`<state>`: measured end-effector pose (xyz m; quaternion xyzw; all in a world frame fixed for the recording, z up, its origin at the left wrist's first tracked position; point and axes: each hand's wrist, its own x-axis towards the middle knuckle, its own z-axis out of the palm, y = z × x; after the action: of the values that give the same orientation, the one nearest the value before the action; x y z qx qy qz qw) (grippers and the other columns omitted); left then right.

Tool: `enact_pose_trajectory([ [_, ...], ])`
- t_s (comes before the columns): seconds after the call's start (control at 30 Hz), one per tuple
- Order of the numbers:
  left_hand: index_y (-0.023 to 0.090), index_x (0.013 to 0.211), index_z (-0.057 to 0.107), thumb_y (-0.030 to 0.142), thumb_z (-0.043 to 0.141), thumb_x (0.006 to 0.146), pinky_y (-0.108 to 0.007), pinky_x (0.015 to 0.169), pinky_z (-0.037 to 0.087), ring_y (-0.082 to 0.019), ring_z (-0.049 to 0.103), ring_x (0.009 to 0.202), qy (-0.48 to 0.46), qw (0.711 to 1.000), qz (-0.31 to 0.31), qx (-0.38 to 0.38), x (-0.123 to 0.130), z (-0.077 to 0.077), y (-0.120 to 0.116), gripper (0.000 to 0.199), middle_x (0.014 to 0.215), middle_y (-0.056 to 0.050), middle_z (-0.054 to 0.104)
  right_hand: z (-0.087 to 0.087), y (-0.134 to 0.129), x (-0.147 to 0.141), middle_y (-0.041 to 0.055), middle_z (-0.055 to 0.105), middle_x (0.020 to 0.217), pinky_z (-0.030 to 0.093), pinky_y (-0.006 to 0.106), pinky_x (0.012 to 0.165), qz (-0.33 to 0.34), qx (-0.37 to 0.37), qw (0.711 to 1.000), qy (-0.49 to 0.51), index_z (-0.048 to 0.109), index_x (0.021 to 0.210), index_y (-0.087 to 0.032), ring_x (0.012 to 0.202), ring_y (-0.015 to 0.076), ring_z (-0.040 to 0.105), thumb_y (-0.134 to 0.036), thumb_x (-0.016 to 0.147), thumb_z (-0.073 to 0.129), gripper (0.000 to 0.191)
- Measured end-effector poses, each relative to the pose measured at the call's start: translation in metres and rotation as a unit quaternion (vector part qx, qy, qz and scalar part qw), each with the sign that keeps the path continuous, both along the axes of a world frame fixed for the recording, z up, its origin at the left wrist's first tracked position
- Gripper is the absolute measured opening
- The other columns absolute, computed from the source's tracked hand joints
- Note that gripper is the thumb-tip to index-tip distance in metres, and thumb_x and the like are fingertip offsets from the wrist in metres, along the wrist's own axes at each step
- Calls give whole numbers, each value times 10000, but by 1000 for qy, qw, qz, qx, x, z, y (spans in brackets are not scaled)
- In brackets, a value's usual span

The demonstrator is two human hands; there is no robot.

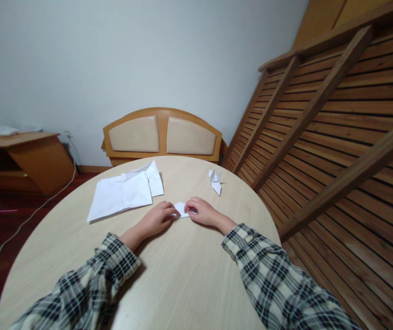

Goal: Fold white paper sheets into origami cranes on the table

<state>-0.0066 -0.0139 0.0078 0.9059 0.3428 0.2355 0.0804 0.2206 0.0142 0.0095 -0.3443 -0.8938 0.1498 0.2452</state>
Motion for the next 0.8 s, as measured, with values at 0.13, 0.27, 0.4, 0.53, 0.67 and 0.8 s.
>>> enact_pose_trajectory([
  [0.13, 253, 1144, 662, 55, 507, 850, -332, 804, 453, -198, 538, 896, 21, 999, -21, 26, 0, 0, -1, 386, 957, -64, 622, 0, 0, -1, 25, 591, 801, 402, 262, 762, -2, -1, 1000, 10, 665, 839, -155, 775, 147, 528, -27, 729, 549, 205],
  [0.27, 262, 1172, 658, 54, 500, 861, -320, 788, 451, -199, 534, 886, 42, 998, -21, 49, 1, 0, -1, 406, 954, -68, 623, -4, 2, -1, 38, 599, 818, 410, 272, 773, -13, 31, 999, 24, 666, 831, -152, 803, 155, 532, -15, 758, 514, 217],
  [0.4, 259, 1161, 669, 85, 497, 886, -316, 784, 455, -196, 536, 882, 45, 997, -23, 57, 2, 1, -2, 367, 950, -70, 627, -6, 4, 0, 57, 620, 885, 412, 305, 846, -3, 70, 998, 6, 683, 890, -158, 895, 178, 533, -28, 793, 511, 236],
  [0.53, 250, 1146, 676, 108, 479, 910, -330, 795, 456, -198, 542, 888, 45, 997, -28, 59, 3, 2, -3, 338, 954, -74, 639, -7, 4, 1, 62, 631, 988, 406, 316, 894, 3, 83, 996, -13, 685, 995, -179, 973, 179, 527, -40, 832, 499, 284],
  [0.67, 246, 1125, 686, 112, 467, 919, -332, 799, 457, -199, 548, 898, 40, 996, -39, 64, 3, 2, -1, 329, 965, -71, 666, -7, 4, 2, 64, 628, 1116, 392, 340, 929, 13, 89, 995, -38, 674, 1073, -215, 1053, 184, 521, -81, 874, 490, 303],
  [0.8, 249, 1086, 703, 85, 476, 904, -326, 793, 453, -198, 549, 887, 38, 995, -58, 73, 3, 2, 1, 334, 980, -57, 696, -7, 4, 1, 56, 635, 1164, 378, 351, 948, 29, 93, 994, -56, 674, 1084, -227, 1098, 187, 520, -78, 873, 493, 316],
])
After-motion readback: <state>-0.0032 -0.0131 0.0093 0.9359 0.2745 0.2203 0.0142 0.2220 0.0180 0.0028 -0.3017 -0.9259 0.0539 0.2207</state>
